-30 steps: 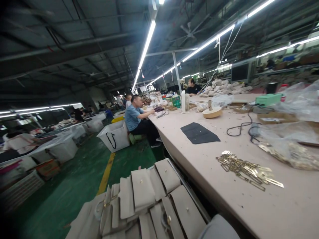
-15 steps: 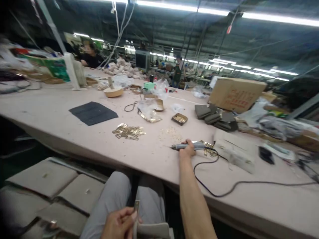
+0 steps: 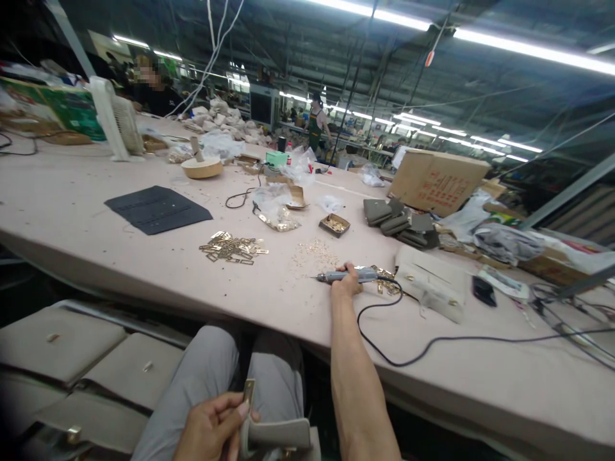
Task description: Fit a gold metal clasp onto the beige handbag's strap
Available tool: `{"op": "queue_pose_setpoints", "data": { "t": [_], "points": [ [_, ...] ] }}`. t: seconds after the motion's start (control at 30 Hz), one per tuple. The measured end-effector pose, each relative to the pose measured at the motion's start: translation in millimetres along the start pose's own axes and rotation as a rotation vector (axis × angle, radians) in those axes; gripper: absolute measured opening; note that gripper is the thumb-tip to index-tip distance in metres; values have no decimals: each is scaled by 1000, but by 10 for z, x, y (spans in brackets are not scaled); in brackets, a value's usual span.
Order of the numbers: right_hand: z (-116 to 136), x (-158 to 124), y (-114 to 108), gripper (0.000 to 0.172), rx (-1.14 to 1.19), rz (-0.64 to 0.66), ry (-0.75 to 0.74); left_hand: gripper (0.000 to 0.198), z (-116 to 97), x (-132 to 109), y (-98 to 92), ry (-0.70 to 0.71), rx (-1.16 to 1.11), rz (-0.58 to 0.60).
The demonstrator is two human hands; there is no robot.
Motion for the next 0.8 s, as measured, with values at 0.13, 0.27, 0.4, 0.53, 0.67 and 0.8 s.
{"op": "queue_pose_setpoints", "data": {
  "t": [0.13, 0.27, 0.4, 0.53, 0.67, 0.8],
  "points": [
    [-22, -17, 4, 37, -5, 6, -12, 60, 12, 7, -5, -1, 6, 0],
    [-39, -22, 8, 38, -8, 9, -21, 63, 42, 35, -19, -21, 12, 28],
    [-43, -9, 4, 41, -6, 18, -16, 65, 65, 61, -31, -27, 26, 37],
    [-16, 17, 1, 39, 18, 13, 5, 68, 65, 59, -27, -24, 18, 35],
    [24, 36, -4, 36, 43, 7, 27, 66, 28, 32, -10, -15, -4, 4],
    [47, 34, -19, 35, 59, 5, 43, 63, -13, 13, 7, -18, -18, -11]
  ]
}}
Point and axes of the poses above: each hand's wrist, its own x-axis towards the middle knuckle, its own y-axis out of the palm, z = x × y, the point moved 1 cm from there along x, towards the middle knuckle, and after that the axes turned 3 degrees about y, right-handed, at the moved point
